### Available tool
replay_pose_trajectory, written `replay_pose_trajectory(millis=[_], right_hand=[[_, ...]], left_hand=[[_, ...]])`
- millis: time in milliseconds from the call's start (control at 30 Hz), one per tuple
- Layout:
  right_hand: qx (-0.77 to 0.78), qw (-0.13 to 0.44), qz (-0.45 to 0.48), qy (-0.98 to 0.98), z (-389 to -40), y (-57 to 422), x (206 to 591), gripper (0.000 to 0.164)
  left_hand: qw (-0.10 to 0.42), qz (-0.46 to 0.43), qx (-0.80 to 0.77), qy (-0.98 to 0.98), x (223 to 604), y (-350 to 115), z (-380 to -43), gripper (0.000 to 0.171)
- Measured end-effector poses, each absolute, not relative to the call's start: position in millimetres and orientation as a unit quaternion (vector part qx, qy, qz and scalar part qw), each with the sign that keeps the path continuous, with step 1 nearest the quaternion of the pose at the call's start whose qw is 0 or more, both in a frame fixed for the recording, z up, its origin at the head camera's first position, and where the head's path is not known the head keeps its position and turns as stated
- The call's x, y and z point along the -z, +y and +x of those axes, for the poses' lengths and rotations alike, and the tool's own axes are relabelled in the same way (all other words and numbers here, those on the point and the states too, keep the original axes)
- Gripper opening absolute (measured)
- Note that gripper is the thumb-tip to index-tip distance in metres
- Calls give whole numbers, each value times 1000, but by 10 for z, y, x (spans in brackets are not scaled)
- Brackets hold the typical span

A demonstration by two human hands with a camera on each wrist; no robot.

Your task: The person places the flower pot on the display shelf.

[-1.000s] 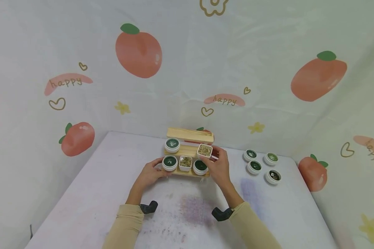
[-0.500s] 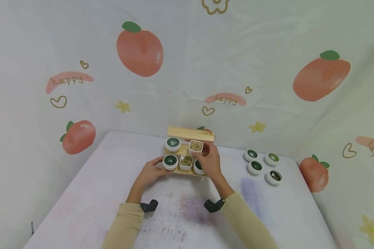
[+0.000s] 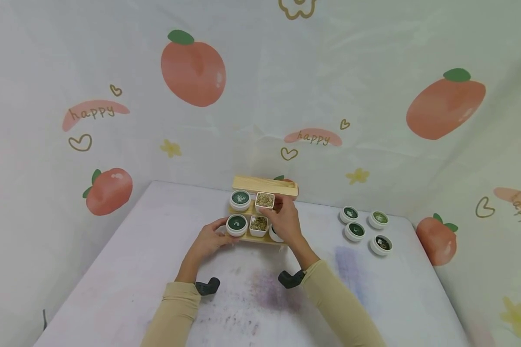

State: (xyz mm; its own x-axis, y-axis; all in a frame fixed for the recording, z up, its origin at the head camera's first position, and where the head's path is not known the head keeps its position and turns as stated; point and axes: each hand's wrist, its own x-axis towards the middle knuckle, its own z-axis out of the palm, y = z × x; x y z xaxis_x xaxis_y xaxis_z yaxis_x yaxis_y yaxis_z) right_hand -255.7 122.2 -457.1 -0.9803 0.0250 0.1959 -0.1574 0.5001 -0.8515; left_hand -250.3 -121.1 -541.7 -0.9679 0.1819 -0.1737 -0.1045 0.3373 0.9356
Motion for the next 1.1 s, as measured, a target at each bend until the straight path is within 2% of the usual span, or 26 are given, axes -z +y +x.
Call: replay_pose_trajectory(millis=[267,600,1100], right_hand=[[-492,76,30,-867,-2586,1176,4525,58],[-480,42,29,-876,-2509,1290,4458,67],[-449,72,-2,-891,-2413,1882,4510,66]], left_hand=[[118,18,-576,809,5424,-1227,-2511,86],[119,22,-575,810,5392,-1196,-2489,84],[123,18,-579,806,5366,-1180,-2482,84]])
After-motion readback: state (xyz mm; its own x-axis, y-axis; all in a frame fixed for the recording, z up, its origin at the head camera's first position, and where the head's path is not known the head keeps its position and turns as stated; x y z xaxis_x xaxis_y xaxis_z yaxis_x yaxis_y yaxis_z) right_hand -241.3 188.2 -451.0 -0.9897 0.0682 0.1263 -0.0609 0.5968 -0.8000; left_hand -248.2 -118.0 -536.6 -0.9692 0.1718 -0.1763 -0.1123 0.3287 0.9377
